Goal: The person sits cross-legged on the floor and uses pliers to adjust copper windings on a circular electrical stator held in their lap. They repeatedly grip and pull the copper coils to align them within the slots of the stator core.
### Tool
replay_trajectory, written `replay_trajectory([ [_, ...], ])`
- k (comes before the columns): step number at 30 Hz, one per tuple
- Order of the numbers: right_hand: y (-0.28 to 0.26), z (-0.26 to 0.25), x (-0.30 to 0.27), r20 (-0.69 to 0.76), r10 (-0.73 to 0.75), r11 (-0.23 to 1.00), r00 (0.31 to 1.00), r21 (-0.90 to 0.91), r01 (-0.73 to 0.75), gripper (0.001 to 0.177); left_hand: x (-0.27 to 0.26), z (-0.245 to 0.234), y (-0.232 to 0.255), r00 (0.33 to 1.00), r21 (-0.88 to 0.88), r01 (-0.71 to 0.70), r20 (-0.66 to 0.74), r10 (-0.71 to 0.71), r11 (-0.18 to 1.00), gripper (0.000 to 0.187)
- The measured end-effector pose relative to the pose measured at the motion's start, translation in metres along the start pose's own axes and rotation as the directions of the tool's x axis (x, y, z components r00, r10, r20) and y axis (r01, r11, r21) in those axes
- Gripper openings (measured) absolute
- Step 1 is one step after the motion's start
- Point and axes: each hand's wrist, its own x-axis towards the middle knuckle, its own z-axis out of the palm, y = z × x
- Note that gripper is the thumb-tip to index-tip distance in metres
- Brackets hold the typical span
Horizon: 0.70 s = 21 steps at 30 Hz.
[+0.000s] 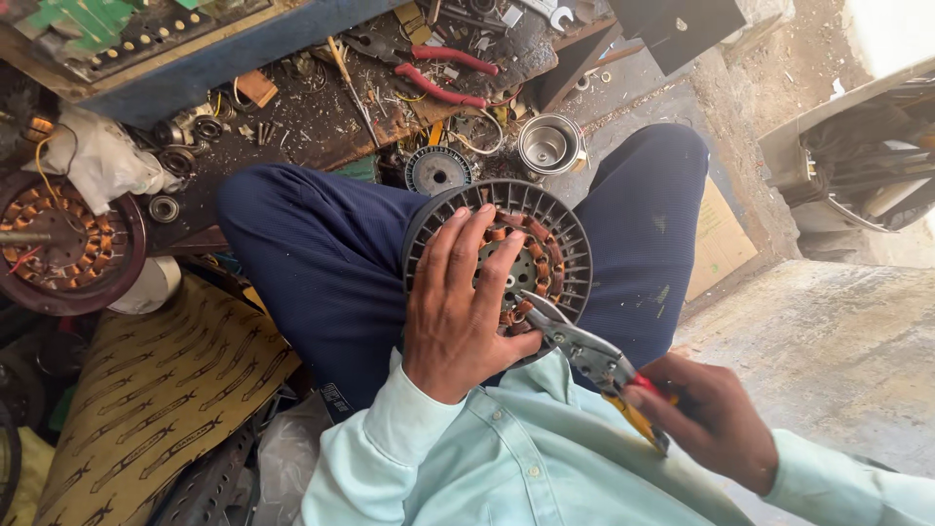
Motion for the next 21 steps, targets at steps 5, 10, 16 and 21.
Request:
replay_trajectory([
  [5,0.013,0.02,0.003,0.132,0.078,0.979,0.988,0.178,-0.101,0.039,-0.004,-0.001,0.0,0.999,0.0,-0.012,0.047,0.012,1.0,0.093],
  [10,0.028,0.029,0.009,0.457,0.175,0.843,0.872,0.388,-0.373,0.068,-0.006,0.0,-0.002,0.999,-0.026,-0.028,0.039,0.029,0.999,0.097],
  [16,0.017,0.022,0.014,0.503,0.42,0.784,0.755,0.218,-0.581,0.06,0.001,0.004,-0.007,0.999,-0.04,-0.023,0.035,0.025,0.999,0.098],
  [21,0.009,0.021,0.016,0.455,0.463,0.807,0.761,0.139,-0.575,0.06,0.002,0.005,-0.004,0.999,-0.025,-0.028,0.021,0.028,0.999,0.094],
])
